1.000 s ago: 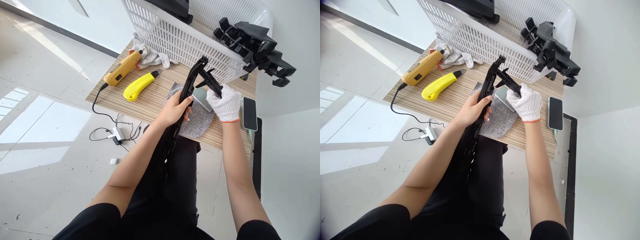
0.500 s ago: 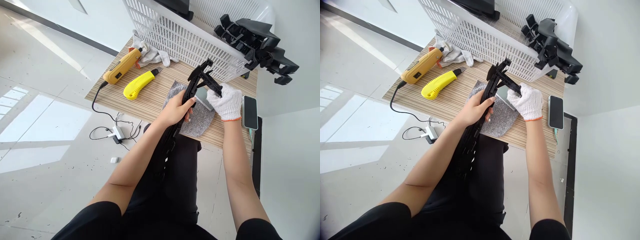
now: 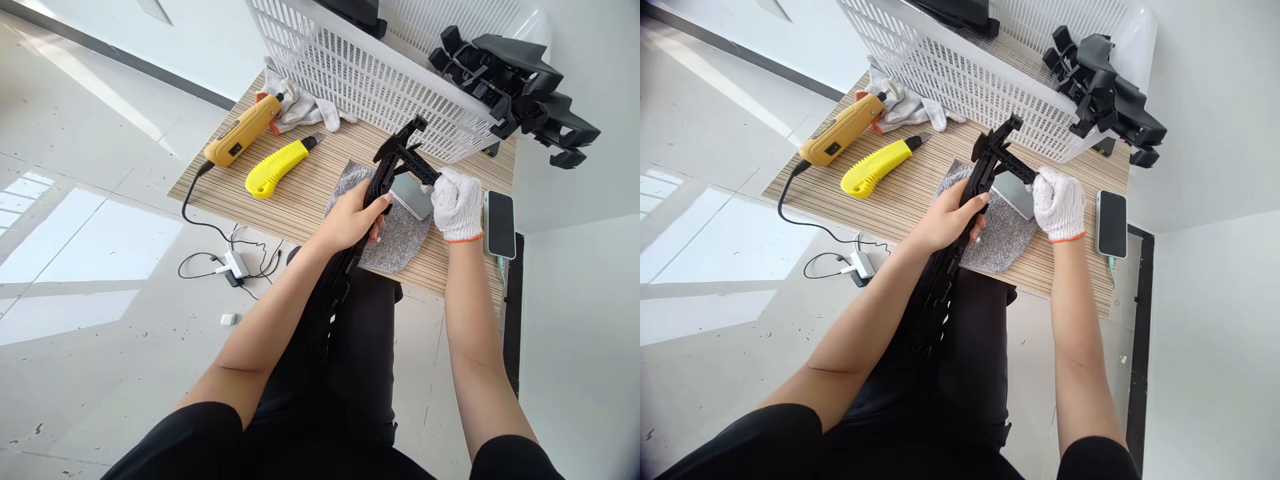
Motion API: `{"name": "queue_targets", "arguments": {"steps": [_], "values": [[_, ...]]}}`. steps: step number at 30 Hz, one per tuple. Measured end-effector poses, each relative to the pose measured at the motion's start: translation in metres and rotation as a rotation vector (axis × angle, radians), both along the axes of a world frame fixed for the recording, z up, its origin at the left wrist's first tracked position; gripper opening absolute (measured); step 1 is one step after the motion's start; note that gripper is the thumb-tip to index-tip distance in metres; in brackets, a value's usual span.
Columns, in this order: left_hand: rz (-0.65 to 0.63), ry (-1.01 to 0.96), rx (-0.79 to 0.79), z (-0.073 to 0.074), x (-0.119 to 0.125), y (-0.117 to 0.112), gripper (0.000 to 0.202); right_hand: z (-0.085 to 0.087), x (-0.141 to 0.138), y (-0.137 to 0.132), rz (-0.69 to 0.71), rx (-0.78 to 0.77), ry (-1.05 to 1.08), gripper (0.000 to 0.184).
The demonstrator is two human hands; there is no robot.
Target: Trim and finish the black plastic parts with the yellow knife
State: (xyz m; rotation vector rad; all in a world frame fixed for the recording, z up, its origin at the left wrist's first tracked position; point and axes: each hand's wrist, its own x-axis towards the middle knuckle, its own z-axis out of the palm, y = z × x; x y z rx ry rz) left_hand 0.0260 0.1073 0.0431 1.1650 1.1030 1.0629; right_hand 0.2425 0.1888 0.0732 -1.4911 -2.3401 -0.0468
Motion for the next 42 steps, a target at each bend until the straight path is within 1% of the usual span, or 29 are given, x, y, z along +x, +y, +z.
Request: {"name": "queue_targets", "arguments": {"steps": [5,16,22,29,31,33,37,40,42], "values": [[0.002,-0.015,-0.002,0.001,0.0,0.0,0.04,0.0,-0.002,-0.003,-0.039,0.042,-0.003,0.03],[-0.003,-0.01,-0.01,0.003,0.0,-0.001,0.048,0.008,-0.006,-0.007,-0.094,0.097,-0.007,0.043],[0.001,-0.024,-0.016,0.004,0.001,-0.001,0.048,0.004,-0.003,-0.004,-0.152,0.169,-0.003,0.05],[0.009,-0.01,-0.009,0.001,0.0,0.0,0.043,-0.002,-0.002,-0.002,-0.152,0.238,-0.001,0.054],[0.009,-0.021,0.0,0.001,0.0,-0.001,0.041,-0.003,-0.003,-0.002,-0.183,0.265,0.008,0.055],[0.004,-0.03,0.002,0.003,0.0,-0.001,0.037,-0.005,-0.005,-0.002,-0.246,0.288,0.021,0.054],[0.0,-0.012,-0.004,0.005,0.0,-0.002,0.032,-0.005,-0.011,-0.002,-0.346,0.263,0.056,0.055],[0.0,-0.013,0.002,0.004,0.0,-0.002,0.028,-0.006,-0.013,-0.002,-0.379,0.255,0.08,0.054],[-0.002,-0.019,0.002,0.004,0.0,-0.002,0.026,-0.008,-0.013,-0.001,-0.362,0.29,0.089,0.055]]}}
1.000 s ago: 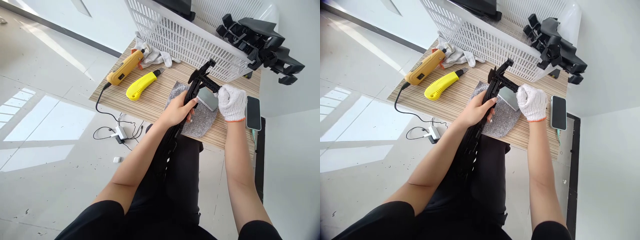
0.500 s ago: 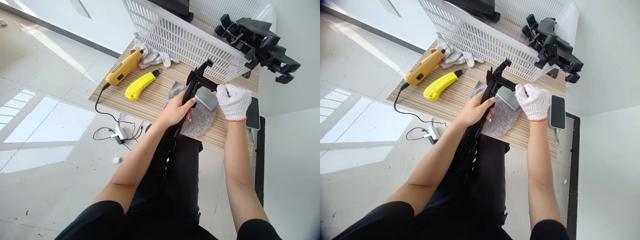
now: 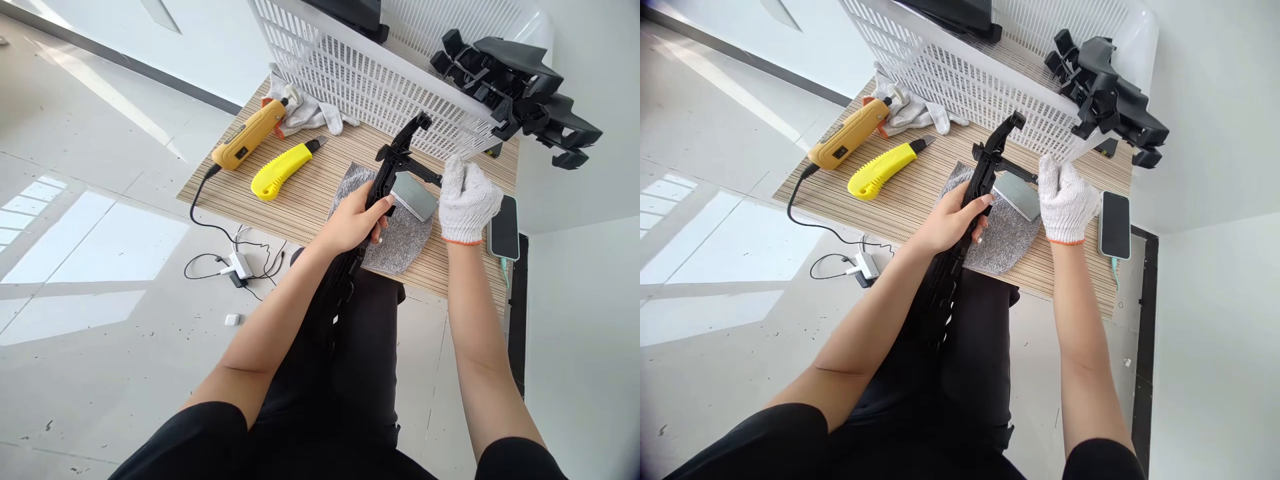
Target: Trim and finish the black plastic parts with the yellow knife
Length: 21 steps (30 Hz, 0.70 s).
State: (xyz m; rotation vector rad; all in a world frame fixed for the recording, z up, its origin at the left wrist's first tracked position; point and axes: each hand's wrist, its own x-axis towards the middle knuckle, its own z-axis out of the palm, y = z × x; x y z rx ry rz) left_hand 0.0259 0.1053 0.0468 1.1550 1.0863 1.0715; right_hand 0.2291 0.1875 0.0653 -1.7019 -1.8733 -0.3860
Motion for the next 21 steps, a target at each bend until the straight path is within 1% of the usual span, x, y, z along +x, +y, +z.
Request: {"name": "queue_targets", "arguments": {"steps": [3,6,9,12,15,18,21], "values": [[-0.002,0.001,0.0,0.001,-0.0006,-0.0003,0.026,-0.0048,0.0018,0.0002,0.091,0.054,-0.011,0.059],[-0.008,0.004,0.004,0.0027,-0.001,-0.0006,0.028,-0.0081,0.0031,0.0001,0.155,0.044,-0.027,0.062],[-0.008,0.003,0.004,0.0024,-0.0011,-0.0005,0.029,-0.007,0.0014,-0.0004,0.136,-0.012,0.003,0.062],[-0.005,0.0,0.018,0.0008,-0.001,-0.0002,0.031,-0.003,-0.0017,-0.0007,0.078,-0.077,0.032,0.063],[-0.006,-0.003,0.014,0.0003,-0.0007,0.0,0.032,-0.0011,-0.0018,0.0005,0.048,-0.082,0.041,0.063],[-0.002,-0.016,-0.002,0.0008,-0.0004,0.0,0.033,-0.0032,0.0018,0.0021,0.096,-0.005,0.061,0.062],[0.011,-0.023,0.005,0.0004,-0.0004,0.0,0.037,-0.0045,0.0056,0.0025,0.161,0.01,0.118,0.058]]}}
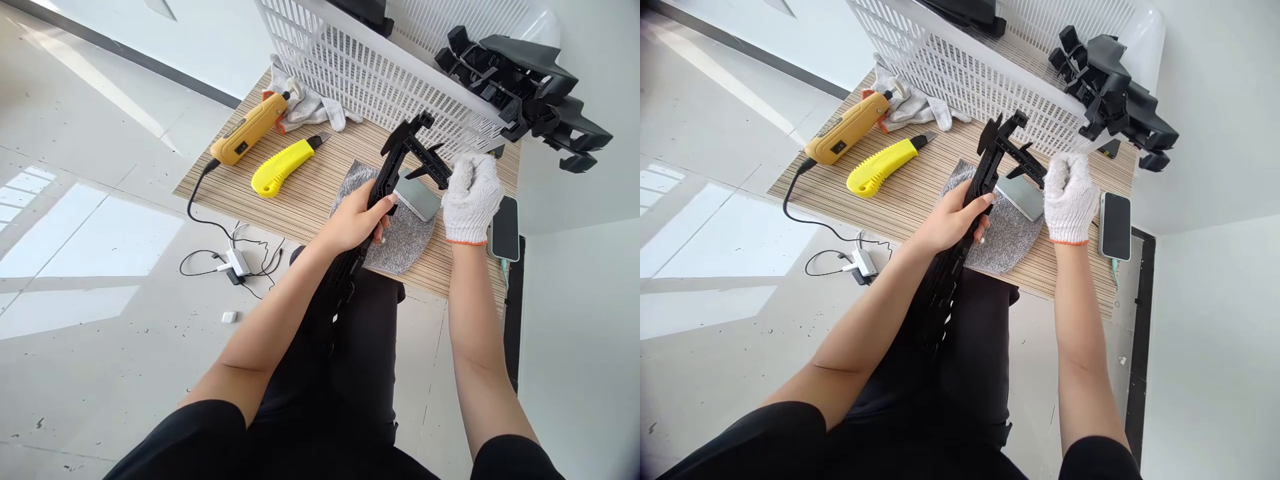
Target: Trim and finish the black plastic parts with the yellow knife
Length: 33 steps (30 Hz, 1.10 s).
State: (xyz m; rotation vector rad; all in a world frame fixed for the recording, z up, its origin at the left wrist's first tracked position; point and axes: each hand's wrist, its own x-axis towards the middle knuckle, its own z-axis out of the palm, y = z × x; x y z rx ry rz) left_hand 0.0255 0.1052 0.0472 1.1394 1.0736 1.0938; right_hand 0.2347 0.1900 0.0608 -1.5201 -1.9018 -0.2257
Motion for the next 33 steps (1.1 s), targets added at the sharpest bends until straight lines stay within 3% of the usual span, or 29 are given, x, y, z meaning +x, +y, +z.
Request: {"name": "queue_targets", "arguments": {"steps": [6,9,13,22,29,33], "values": [[0.08,-0.025,-0.002,-0.015,0.002,0.003,0.037,0.006,0.003,-0.001,0.146,-0.117,0.124,0.054],[0.146,-0.112,0.037,-0.03,0.003,0.007,0.051,0.006,0.004,-0.002,0.251,-0.183,0.184,0.054],[0.225,-0.159,0.092,-0.042,0.005,0.011,0.068,0.007,0.005,-0.006,0.302,-0.129,0.222,0.052],[0.201,-0.222,0.041,-0.038,0.006,0.01,0.071,0.01,0.0,-0.014,0.264,-0.263,0.187,0.044],[0.207,-0.195,0.039,-0.035,0.006,0.009,0.068,0.004,0.002,-0.005,0.202,-0.004,0.061,0.042],[0.203,-0.133,0.076,-0.032,0.005,0.009,0.056,0.001,0.005,0.0,0.213,-0.018,0.066,0.042]]}}
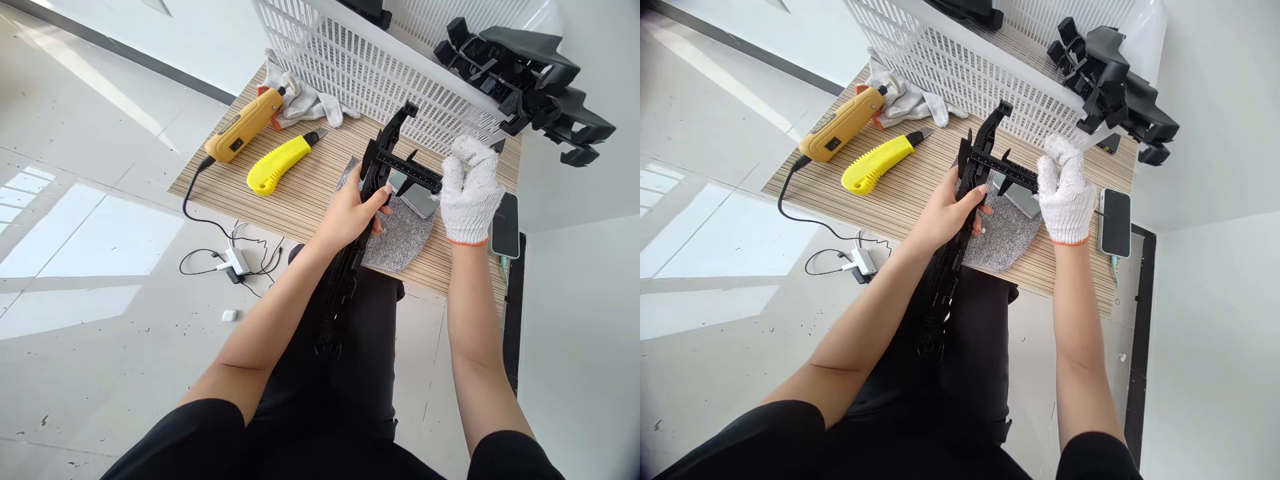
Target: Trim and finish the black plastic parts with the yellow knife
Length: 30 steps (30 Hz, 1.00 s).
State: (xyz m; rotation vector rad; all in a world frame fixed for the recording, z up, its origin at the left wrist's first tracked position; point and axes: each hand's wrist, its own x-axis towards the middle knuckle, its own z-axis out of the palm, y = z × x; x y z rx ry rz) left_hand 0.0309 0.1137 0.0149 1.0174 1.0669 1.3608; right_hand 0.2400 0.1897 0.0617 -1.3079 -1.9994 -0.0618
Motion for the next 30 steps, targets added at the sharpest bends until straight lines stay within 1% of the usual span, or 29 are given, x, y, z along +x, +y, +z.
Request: {"name": "queue_targets", "arguments": {"steps": [2,4,6,7,12,14,18,21,24,26,30], "values": [[0.003,0.056,0.003,0.001,0.0,0.0,0.051,0.0,0.0,-0.001,0.009,0.015,0.014,0.042],[0.006,0.098,0.011,0.001,-0.001,0.0,0.049,0.001,-0.001,-0.002,0.015,0.063,0.02,0.043],[-0.002,0.111,0.017,0.001,-0.001,0.001,0.047,0.002,-0.001,-0.003,0.027,0.101,0.012,0.043],[-0.01,0.109,0.014,0.001,-0.001,0.0,0.046,0.003,0.0,-0.003,0.025,0.095,0.001,0.042],[-0.036,0.12,-0.041,0.007,-0.002,-0.002,0.042,0.003,0.004,-0.001,-0.03,-0.036,-0.004,0.039],[-0.046,0.124,-0.071,0.012,-0.002,-0.004,0.042,0.002,0.005,0.001,-0.012,-0.038,0.024,0.041],[-0.078,0.108,-0.098,0.018,-0.003,-0.005,0.048,0.001,0.004,0.001,-0.012,0.014,0.039,0.044],[-0.074,0.075,-0.07,0.018,-0.002,-0.005,0.054,0.004,0.004,0.0,-0.02,-0.017,0.02,0.042],[-0.062,0.023,-0.024,0.015,-0.001,-0.004,0.055,0.008,0.005,-0.001,-0.013,-0.116,0.014,0.041],[-0.066,0.004,-0.014,0.013,0.0,-0.004,0.054,0.008,0.007,-0.001,-0.023,-0.156,0.017,0.045],[-0.086,0.024,-0.03,0.011,-0.001,-0.004,0.051,0.004,0.009,0.001,-0.079,-0.163,0.042,0.053]]}}
